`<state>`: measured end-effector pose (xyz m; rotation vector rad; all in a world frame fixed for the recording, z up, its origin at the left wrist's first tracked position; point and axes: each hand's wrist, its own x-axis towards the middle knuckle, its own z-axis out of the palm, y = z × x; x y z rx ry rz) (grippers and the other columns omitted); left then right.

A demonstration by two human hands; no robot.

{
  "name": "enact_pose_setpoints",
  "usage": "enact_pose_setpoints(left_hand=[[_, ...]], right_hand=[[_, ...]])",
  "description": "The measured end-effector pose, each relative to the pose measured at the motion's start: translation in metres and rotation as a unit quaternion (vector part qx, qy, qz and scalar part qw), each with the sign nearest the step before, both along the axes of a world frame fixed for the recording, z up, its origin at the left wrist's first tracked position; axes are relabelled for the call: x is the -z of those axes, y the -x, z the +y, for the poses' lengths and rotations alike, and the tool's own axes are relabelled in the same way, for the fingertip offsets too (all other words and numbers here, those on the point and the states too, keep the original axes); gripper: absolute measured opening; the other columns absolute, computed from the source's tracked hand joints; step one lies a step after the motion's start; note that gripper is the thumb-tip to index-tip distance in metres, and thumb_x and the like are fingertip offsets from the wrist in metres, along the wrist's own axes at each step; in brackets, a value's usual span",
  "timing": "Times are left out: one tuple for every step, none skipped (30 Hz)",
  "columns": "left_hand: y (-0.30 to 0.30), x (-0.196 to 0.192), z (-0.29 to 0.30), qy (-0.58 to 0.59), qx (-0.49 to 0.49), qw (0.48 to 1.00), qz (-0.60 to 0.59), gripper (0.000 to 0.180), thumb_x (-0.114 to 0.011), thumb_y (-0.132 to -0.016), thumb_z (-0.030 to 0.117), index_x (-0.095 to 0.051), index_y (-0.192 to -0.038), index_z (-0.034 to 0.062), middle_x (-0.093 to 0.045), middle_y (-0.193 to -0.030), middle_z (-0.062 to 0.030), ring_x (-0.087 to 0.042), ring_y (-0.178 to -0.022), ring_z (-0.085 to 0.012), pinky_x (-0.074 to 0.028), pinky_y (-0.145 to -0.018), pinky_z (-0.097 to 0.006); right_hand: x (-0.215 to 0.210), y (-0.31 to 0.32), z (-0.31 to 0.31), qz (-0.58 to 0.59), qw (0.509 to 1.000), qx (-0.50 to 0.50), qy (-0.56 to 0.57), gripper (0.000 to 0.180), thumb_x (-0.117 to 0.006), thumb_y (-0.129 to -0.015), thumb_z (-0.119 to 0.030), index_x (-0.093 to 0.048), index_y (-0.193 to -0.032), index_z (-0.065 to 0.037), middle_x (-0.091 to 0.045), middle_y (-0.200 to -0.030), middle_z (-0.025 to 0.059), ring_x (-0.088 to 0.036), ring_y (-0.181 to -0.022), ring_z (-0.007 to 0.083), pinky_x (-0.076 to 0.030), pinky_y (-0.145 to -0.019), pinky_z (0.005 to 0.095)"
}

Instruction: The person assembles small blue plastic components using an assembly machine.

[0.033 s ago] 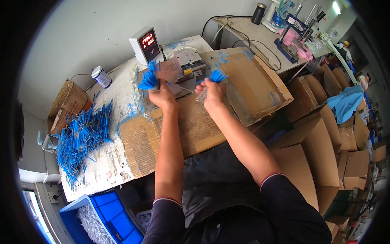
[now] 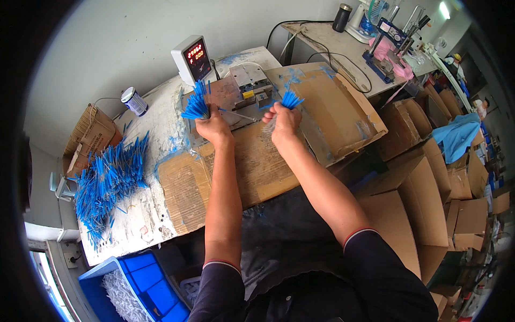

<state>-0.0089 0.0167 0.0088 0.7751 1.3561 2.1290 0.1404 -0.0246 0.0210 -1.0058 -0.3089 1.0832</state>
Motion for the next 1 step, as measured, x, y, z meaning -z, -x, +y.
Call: enact_pose_setpoints(left_hand=[[-0.0008,-0.0004,-0.0020,0.013,0.002,1.000,0.012,0.004,-0.068,-0.087,0.005,-0.068,-0.087,0.0004,-0.070,-0.078,-0.0038,-0.061,-0.069,-0.0107,-0.049,-0.066,-0.029]], right_hand=[[0.0014,-0.0066,0.0008,-0.079,0.997,0.007,0.011,0.011,-0.067,-0.089,-0.011,-0.058,-0.087,-0.004,-0.061,-0.075,0.0097,-0.064,-0.059,0.0229,-0.059,-0.053,0.0380]])
